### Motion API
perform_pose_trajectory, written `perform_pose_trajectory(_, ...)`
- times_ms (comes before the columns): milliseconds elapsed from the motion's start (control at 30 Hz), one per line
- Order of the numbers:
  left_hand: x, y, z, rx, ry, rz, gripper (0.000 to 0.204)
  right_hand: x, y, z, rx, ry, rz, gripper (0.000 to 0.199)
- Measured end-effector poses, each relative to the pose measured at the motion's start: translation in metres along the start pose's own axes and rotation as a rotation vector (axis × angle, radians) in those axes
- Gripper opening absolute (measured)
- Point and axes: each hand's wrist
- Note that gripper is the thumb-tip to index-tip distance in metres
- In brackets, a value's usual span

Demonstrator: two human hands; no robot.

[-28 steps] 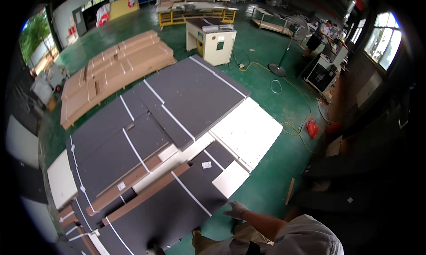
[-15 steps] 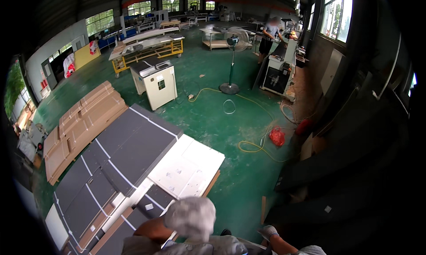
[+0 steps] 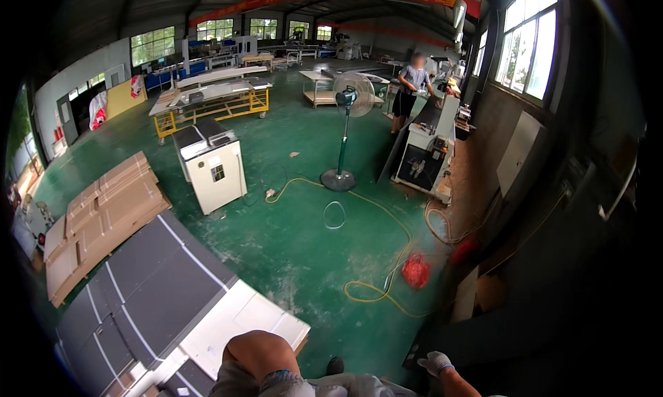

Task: The person stacks various flat panels on a table, then bundles them with white straps. They carry the bundle to a different area and place it on the floor. The person then returns to the table and continues stacking and organizing additional panels.

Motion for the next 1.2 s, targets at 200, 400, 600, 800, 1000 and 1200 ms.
perform_pose_trajectory(200,0.169,-0.09,-0.12,-0.63,-0.028,0.01,0.005,-0.102,-0.072,0.049,0.142,0.085,-0.199,0.052)
perform_pose_trajectory(400,0.208,-0.214,-0.298,-0.272,-0.202,-0.038,0.015,-0.272,-0.058,0.028,-0.387,0.524,-0.264,0.042)
perform_pose_trajectory(600,0.221,-0.396,-0.449,0.562,-0.404,0.026,0.021,-0.547,-0.129,-0.055,-0.31,-0.066,-0.293,0.044)
perform_pose_trajectory(800,0.395,-0.506,-0.446,0.007,-1.352,0.816,0.014,-0.905,-0.317,-0.25,0.06,-0.247,-0.121,0.069)
perform_pose_trajectory(1000,0.58,-0.629,-0.447,-0.651,-1.679,1.715,0.016,-1.093,-0.445,-0.489,-0.149,-0.262,-0.029,0.068)
perform_pose_trajectory(1200,0.673,-0.883,-0.549,-0.632,-1.805,1.669,0.02,-1.198,-0.452,-0.596,-0.259,-0.115,-0.234,0.073)
Point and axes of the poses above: each hand's wrist, its own x-axis away from the middle knuckle, its own y-axis out of the palm, z = x × y, and after that the axes turned 1 degree about y, right-handed
